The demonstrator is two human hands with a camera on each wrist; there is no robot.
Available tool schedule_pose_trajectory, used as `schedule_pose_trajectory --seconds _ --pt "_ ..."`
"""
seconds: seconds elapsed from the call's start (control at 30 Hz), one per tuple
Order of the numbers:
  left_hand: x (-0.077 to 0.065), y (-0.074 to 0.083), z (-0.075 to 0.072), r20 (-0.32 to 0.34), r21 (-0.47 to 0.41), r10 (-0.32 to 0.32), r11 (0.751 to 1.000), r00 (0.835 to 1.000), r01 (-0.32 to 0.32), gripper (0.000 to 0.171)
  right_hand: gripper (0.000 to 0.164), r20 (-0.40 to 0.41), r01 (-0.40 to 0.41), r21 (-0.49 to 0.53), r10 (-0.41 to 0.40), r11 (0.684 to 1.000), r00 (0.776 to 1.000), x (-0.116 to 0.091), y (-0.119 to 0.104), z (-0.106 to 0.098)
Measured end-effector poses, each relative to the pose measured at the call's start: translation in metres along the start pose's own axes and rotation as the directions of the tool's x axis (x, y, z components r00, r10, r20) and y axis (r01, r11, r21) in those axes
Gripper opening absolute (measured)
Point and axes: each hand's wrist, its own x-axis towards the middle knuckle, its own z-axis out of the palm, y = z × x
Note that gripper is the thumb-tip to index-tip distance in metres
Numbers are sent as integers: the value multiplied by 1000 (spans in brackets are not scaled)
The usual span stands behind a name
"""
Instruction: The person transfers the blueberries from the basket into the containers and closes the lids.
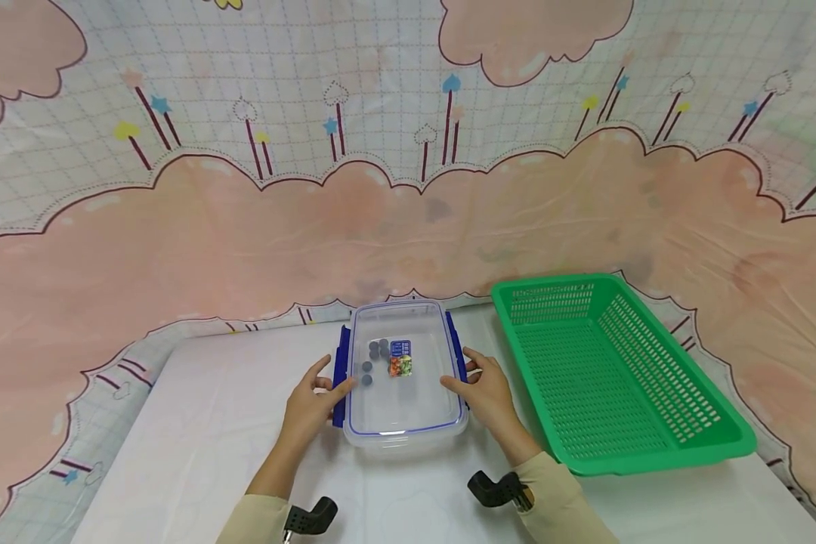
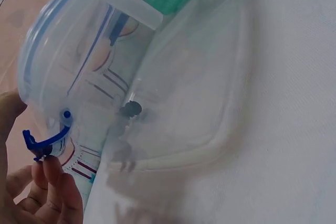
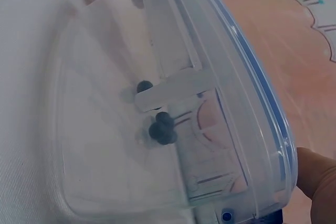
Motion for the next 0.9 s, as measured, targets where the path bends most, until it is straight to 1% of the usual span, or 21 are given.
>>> schedule_pose_trajectory --seconds 0.17,0.27,0.4,0.5,0.57,0.67,0.8,0.9 --pt "-1 6 1 0 6 51 999 999 -51 80 64 -7 23 -4 -23 1000 1000 1 -1 1" --pt "-1 8 3 7 28 75 997 997 -75 81 63 -8 28 -5 -28 1000 1000 1 -1 1" --pt "0 8 4 18 43 93 995 996 -93 79 61 2 27 13 -27 1000 1000 0 0 2" --pt "2 7 4 37 24 106 994 994 -107 77 60 6 30 27 -30 999 1000 1 0 3" --pt "4 8 5 47 14 111 994 993 -111 77 60 7 29 33 -29 999 1000 1 1 3" --pt "5 8 5 67 -14 106 994 992 -105 83 61 6 31 35 -31 999 1000 1 1 4" --pt "5 10 6 78 -33 96 995 992 -94 90 61 5 34 36 -34 999 999 2 2 4" --pt "4 12 6 73 -26 89 996 993 -87 86 60 4 34 37 -34 999 999 2 2 4"
